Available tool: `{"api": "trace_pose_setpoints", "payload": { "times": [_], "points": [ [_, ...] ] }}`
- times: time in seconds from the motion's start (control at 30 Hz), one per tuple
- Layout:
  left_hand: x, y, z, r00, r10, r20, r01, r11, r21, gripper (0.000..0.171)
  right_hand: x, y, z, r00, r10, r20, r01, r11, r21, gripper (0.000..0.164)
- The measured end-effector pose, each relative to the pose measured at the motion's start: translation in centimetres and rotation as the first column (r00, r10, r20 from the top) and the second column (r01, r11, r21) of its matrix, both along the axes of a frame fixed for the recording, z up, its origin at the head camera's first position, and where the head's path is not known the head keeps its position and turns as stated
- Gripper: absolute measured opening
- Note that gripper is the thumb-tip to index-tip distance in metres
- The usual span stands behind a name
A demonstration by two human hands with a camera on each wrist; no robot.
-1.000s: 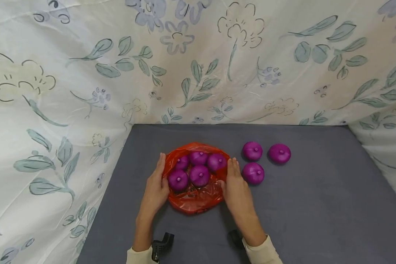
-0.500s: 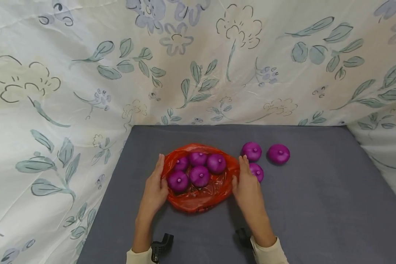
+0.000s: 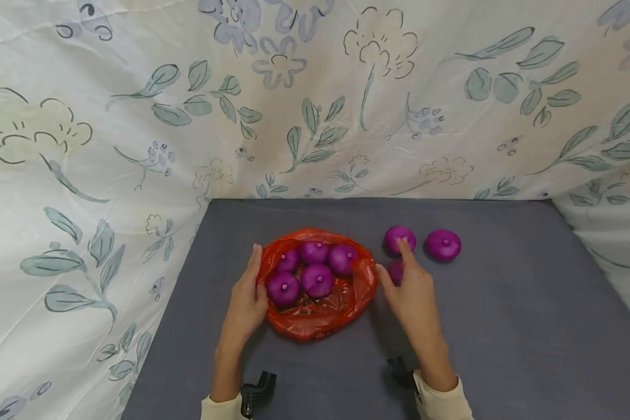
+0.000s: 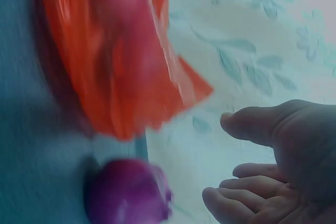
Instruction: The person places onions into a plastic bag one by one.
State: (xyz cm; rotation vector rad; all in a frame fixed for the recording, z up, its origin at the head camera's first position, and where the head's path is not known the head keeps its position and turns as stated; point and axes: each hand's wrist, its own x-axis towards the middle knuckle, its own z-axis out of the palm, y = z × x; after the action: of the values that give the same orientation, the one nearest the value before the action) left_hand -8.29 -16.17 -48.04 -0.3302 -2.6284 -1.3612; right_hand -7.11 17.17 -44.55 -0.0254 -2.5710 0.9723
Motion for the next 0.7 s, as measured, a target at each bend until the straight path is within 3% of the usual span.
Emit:
{"api": "trace_pose_setpoints", "payload": {
  "times": [0.27,0.5,0.7],
  "points": [
    [-0.1,0.0,0.1,1.0,0.001,0.005,-0.001,1.0,-0.005,0.083,-0.3,4.5,0.6,0.984,-0.151,0.09,0.155,0.988,-0.029,0.075],
    [0.0,0.0,0.1,0.999,0.006,-0.033,-0.006,1.0,-0.014,0.084,0.0,7.7,1.0,0.959,-0.271,0.084,0.272,0.962,0.0,0.074],
    [-0.1,0.1,0.2,1.0,0.001,-0.023,-0.002,1.0,-0.019,0.084,-0.2,9.7,0.9,0.947,-0.312,0.08,0.314,0.95,-0.005,0.076]
  ]
}}
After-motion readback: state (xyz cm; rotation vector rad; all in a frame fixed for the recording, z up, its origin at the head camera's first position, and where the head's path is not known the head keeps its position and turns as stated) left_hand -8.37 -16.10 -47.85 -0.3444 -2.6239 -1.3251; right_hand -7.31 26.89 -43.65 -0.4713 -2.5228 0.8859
